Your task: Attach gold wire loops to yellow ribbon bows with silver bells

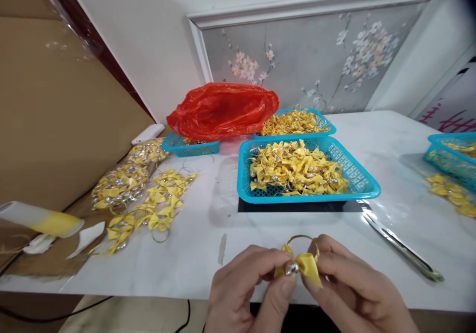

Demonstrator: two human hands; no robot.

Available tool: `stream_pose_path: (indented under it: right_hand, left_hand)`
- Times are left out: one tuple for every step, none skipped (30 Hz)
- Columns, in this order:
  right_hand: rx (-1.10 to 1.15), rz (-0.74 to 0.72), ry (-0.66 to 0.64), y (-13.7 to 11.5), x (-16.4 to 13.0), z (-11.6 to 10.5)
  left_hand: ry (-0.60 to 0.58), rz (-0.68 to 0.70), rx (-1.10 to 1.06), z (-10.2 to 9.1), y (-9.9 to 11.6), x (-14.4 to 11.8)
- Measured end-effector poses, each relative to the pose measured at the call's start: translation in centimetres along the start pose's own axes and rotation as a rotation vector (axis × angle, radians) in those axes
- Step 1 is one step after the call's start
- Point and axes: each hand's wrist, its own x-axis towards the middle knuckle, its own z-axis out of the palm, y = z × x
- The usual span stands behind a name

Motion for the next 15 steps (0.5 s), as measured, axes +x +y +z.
stream_pose_path:
  right_hand:
    - [0.007,0.025,0.019,-0.1,-0.1,0.2]
    - [0.019,0.059,0.037,-0.3,-0.2,0.3]
    - [0.033,0.101,0.053,-0.5,-0.3,0.5]
    - [0.049,0.147,0.06,-0.7,-0.3,0.6]
    - [0.069,0.188,0.063,-0.8,-0.4,0.7]
    - [0.089,0.221,0.063,-1.0,-0.4,0.8]
    - [0.103,0.247,0.06,-1.1,-0.4,0.7]
    - [0.11,0.259,0.053,-1.2,-0.4,0.6]
    - [0.112,0.266,0.031,-1.2,-0.3,0.5]
    - [0.111,0.272,0.0,-1.2,-0.3,0.3]
    - [0.109,0.275,-0.024,-1.3,-0.2,0.2]
    - [0.106,0.282,-0.042,-1.3,-0.2,0.0]
    - [0.104,0.289,-0.054,-1.3,-0.1,-0.1]
    - [0.103,0.296,-0.059,-1.3,0.0,-0.1]
    - [0.103,0.298,-0.059,-1.3,0.0,-0.2]
  left_hand:
    - [-0.006,0.019,0.029,-0.1,0.0,0.0]
    - [-0.01,0.034,0.05,-0.1,0.0,0.1]
    - [-0.014,0.046,0.068,-0.1,0.0,0.1]
    - [-0.019,0.057,0.088,-0.1,0.1,0.2]
    - [-0.027,0.066,0.111,-0.1,0.1,0.3]
    - [-0.043,0.07,0.136,-0.2,0.1,0.4]
    - [-0.061,0.074,0.159,-0.2,0.1,0.5]
    - [-0.083,0.084,0.173,-0.2,0.2,0.6]
    - [-0.105,0.092,0.178,-0.3,0.2,0.8]
    - [-0.12,0.099,0.18,-0.3,0.2,0.9]
    - [-0.125,0.104,0.187,-0.3,0.2,1.0]
    - [-0.125,0.109,0.205,-0.3,0.2,1.1]
    - [-0.123,0.114,0.235,-0.2,0.3,1.1]
    - [-0.125,0.117,0.276,-0.2,0.3,1.1]
    - [-0.128,0.121,0.317,-0.2,0.3,1.2]
